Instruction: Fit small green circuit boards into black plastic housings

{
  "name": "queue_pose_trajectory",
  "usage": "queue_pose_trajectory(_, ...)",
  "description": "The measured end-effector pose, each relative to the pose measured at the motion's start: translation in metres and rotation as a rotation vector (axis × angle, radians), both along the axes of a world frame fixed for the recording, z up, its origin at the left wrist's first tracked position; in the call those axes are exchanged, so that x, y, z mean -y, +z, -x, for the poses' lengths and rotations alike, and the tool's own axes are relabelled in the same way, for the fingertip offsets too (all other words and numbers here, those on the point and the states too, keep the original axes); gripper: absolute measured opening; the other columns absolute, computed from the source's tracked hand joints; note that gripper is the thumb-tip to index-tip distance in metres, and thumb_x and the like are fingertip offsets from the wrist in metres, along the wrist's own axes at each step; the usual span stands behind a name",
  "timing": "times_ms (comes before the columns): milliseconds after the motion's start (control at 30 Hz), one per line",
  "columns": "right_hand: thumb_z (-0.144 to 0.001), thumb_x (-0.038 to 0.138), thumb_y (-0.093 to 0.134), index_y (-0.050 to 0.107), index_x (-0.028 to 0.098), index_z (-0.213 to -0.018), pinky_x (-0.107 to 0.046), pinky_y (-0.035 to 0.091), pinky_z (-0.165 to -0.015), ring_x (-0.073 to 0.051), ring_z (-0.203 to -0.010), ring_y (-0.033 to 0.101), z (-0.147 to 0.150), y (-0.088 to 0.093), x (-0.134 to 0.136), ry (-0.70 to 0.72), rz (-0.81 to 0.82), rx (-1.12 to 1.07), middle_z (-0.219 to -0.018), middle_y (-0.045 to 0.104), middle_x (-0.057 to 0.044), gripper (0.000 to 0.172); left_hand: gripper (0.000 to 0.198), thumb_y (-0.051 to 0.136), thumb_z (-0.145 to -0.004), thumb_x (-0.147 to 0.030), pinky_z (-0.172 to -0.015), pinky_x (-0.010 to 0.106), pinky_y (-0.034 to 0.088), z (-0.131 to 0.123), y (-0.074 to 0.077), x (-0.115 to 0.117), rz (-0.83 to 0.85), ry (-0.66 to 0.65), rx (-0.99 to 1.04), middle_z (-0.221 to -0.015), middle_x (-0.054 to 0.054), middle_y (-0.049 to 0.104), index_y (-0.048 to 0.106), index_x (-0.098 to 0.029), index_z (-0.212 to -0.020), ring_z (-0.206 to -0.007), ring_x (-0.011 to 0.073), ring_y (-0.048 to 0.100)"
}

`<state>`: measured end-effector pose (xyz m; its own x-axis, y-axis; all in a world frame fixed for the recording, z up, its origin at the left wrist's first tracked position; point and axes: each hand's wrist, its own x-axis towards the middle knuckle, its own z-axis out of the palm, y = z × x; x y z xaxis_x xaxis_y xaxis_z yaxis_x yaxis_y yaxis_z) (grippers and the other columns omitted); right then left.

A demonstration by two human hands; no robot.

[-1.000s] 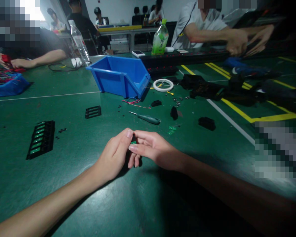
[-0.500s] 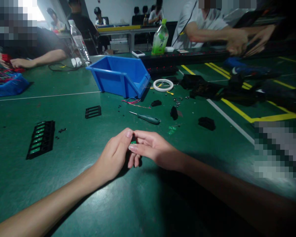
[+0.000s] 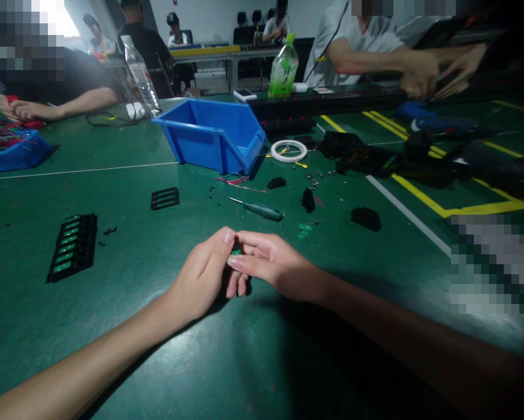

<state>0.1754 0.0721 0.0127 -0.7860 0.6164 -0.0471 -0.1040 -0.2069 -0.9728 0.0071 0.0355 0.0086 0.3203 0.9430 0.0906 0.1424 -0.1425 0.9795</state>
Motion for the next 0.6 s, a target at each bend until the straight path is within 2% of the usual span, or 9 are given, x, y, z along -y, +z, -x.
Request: queue_pose_trajectory(600,-0.099,0.027,0.063,0.063,0.012,-0.121,-0.026,0.055,-0.065,-0.015,-0.070,0.071,-0.0008,-0.0016,-0.0008,0.003,-0.007,0.016,-0.079,0.073,-0.005,0.026,0.052,0.026,-0.112,-0.048,-0.067,0.028,0.049,-0.0005,0.0011,0.0005,0.019,0.009,-0.010,-0.055,-0.003,0.060,0.055,-0.018,-0.081,-0.056,0.0127,0.062)
